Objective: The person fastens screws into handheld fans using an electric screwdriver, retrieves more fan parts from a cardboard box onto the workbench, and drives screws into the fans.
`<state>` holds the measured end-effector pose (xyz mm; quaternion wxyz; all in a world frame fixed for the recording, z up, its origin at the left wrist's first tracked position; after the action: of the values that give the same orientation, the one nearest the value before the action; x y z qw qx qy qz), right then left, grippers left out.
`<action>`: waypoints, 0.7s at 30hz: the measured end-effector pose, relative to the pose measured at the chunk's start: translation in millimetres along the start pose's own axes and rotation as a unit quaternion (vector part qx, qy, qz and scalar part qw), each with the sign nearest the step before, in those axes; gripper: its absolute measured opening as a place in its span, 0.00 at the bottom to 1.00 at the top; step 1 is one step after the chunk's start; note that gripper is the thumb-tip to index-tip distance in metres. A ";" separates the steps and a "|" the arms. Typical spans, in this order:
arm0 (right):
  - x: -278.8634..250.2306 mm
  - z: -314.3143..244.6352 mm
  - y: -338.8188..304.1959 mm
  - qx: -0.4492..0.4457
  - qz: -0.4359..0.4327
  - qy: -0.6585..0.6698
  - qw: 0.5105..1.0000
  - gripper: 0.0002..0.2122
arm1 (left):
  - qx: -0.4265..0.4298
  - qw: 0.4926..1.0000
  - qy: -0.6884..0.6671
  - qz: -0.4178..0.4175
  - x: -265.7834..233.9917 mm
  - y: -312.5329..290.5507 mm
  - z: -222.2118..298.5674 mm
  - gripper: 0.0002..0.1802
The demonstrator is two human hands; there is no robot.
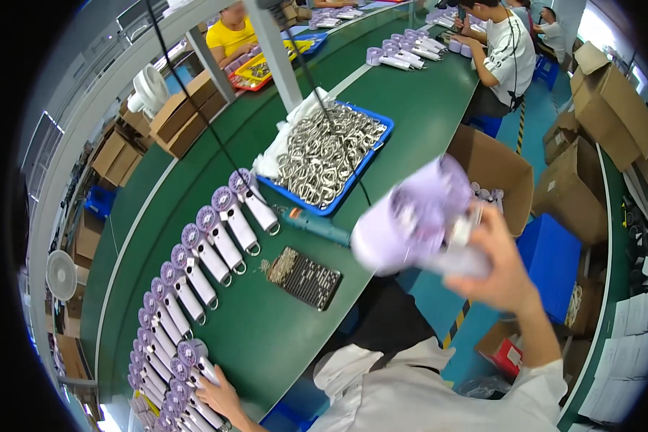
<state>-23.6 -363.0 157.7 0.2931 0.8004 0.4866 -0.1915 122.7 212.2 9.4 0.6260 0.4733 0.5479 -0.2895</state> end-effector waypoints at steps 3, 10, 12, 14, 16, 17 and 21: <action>-23.9 60.8 78.8 0.089 0.043 -0.008 0.995 0.21 | 0.009 1.000 0.021 0.001 -1.4 0.7 1.0 0.40; -9.6 265.0 307.0 -0.018 0.078 -0.193 0.978 0.25 | 0.047 0.999 -0.018 0.004 -16.1 -7.0 35.3 0.40; 17.6 296.6 372.3 -0.018 0.070 -0.206 0.976 0.25 | 0.031 0.999 -0.024 -0.004 -9.7 -7.5 23.0 0.38; 33.8 316.0 424.9 -0.045 0.074 -0.239 0.967 0.25 | 0.040 0.999 -0.019 0.026 -9.5 -7.6 21.6 0.36; 42.2 331.5 463.7 -0.031 0.055 -0.250 0.966 0.25 | 0.050 0.999 -0.019 -0.009 -19.9 -6.0 35.4 0.34; 47.7 335.1 481.1 -0.043 0.046 -0.259 0.964 0.25 | 0.059 0.997 -0.027 -0.045 -23.1 -8.9 38.3 0.33; 64.1 353.6 523.4 -0.054 0.033 -0.245 0.967 0.25 | 0.134 0.987 0.057 0.065 -9.7 -5.3 12.7 0.28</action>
<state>464.4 -737.6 0.9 0.4523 0.7275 0.3831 -0.3457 121.1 197.1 16.7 0.5421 0.6032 0.5073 -0.2914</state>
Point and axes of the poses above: each hand's wrist, its own y-axis towards the middle knuckle, its own x-axis out of the palm, z = x × y, the point moved 7 cm from there along y, towards the middle knuckle, and after that the axes turned 1 degree about x, right-handed, at the moved point
